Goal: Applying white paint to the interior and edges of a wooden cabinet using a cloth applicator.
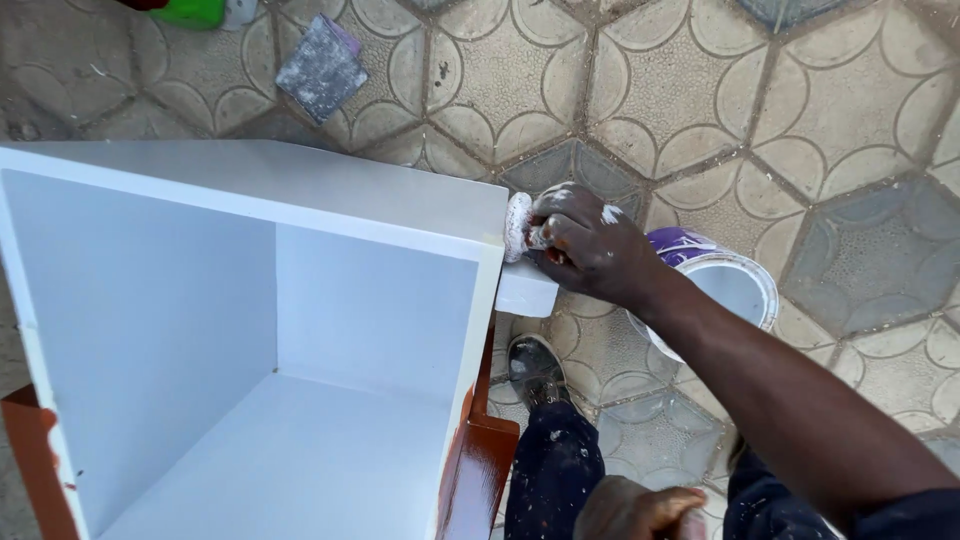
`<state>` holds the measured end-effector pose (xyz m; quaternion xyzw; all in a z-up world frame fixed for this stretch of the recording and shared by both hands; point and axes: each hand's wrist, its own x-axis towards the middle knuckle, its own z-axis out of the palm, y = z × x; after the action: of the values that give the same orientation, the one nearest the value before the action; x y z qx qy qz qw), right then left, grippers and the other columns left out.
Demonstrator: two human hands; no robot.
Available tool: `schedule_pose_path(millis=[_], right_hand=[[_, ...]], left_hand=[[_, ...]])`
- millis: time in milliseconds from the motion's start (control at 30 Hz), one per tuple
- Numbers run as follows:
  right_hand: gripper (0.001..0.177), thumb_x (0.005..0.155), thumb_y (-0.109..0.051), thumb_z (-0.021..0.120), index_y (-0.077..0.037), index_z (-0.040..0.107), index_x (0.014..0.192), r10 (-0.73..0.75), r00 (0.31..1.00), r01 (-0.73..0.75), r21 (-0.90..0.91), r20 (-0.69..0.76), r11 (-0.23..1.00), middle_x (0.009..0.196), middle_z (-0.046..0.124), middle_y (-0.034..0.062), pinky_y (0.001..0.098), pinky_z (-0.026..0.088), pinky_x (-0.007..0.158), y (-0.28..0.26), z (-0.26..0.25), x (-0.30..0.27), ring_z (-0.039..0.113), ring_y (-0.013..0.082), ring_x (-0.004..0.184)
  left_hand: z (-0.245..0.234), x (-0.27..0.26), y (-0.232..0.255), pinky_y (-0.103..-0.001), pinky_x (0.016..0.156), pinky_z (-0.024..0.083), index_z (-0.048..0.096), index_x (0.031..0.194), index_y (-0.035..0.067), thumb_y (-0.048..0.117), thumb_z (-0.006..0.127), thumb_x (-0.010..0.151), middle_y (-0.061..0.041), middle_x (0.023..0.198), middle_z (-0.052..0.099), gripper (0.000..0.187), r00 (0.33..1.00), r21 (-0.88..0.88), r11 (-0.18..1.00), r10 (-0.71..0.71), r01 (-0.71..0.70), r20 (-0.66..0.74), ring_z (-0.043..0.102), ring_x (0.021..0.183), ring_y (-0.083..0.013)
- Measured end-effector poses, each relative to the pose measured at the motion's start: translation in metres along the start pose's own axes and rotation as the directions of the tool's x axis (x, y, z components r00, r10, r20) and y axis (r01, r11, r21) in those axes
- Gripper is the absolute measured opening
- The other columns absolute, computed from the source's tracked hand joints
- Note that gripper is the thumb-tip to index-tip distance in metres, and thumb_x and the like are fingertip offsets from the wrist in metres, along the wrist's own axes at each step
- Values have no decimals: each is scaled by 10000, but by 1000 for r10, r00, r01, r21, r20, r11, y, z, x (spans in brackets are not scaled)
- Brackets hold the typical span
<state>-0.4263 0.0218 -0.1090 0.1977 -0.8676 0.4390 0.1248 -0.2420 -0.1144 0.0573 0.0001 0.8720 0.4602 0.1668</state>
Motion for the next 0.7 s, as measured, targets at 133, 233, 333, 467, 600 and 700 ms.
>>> schedule_pose_path(millis=[133, 233, 333, 467, 600, 700], right_hand=[[298, 985, -177, 753, -40, 510, 880, -85, 996, 85, 2, 23, 996, 1018, 668, 174, 445, 545, 787, -14, -14, 23, 650, 334, 891], [221, 953, -58, 709, 49, 531, 877, -97, 994, 91, 113, 45, 989, 947, 639, 223, 489, 599, 837, -13, -13, 20, 667, 378, 898], [342, 992, -164, 726, -24, 454, 837, 27, 997, -28, 6, 75, 1000, 876, 534, 173, 402, 414, 579, 16, 10, 1, 555, 334, 774], [338, 944, -304, 778, -76, 529, 951, 379, 925, -374, -100, 26, 922, 967, 564, 134, 460, 481, 595, 56, 44, -32, 608, 355, 898], [222, 933, -71, 722, -98, 525, 1032, 913, 389, -811, 426, -123, 402, 934, 727, 148, 284, 609, 485, 19, 7, -27, 777, 207, 668], [186, 972, -110, 570, -42, 507, 1134, 963, 205, -860, 437, -176, 264, 1026, 655, 155, 352, 581, 573, -19, -25, -77, 692, 256, 785]], left_hand=[[4, 4, -6, -228, 404, 524, 835, 828, 230, 236, 734, 809, 37, 714, 723, 103, 994, -56, 995, -86, 83, -61, 637, 505, -80], [21, -1, -15, -246, 485, 569, 797, 794, 217, 262, 700, 810, 79, 701, 785, 108, 996, -84, 996, -2, -5, -86, 643, 548, -96], [30, 3, -13, -276, 507, 595, 831, 805, 221, 175, 754, 742, 39, 667, 726, 109, 993, -121, 987, -111, 105, -40, 696, 584, -126], [47, -2, -15, -256, 368, 506, 839, 819, 171, 192, 708, 840, 18, 651, 709, 134, 994, -123, 987, -105, 103, -9, 617, 485, -108], [58, -6, -36, -245, 457, 531, 835, 865, 153, 248, 674, 891, 10, 686, 726, 189, 968, -195, 948, -245, 250, 47, 652, 515, -114], [86, -12, -64, -258, 589, 642, 820, 808, 128, 264, 681, 803, -12, 767, 882, 194, 814, -274, 778, -580, 565, 30, 800, 649, -122]])
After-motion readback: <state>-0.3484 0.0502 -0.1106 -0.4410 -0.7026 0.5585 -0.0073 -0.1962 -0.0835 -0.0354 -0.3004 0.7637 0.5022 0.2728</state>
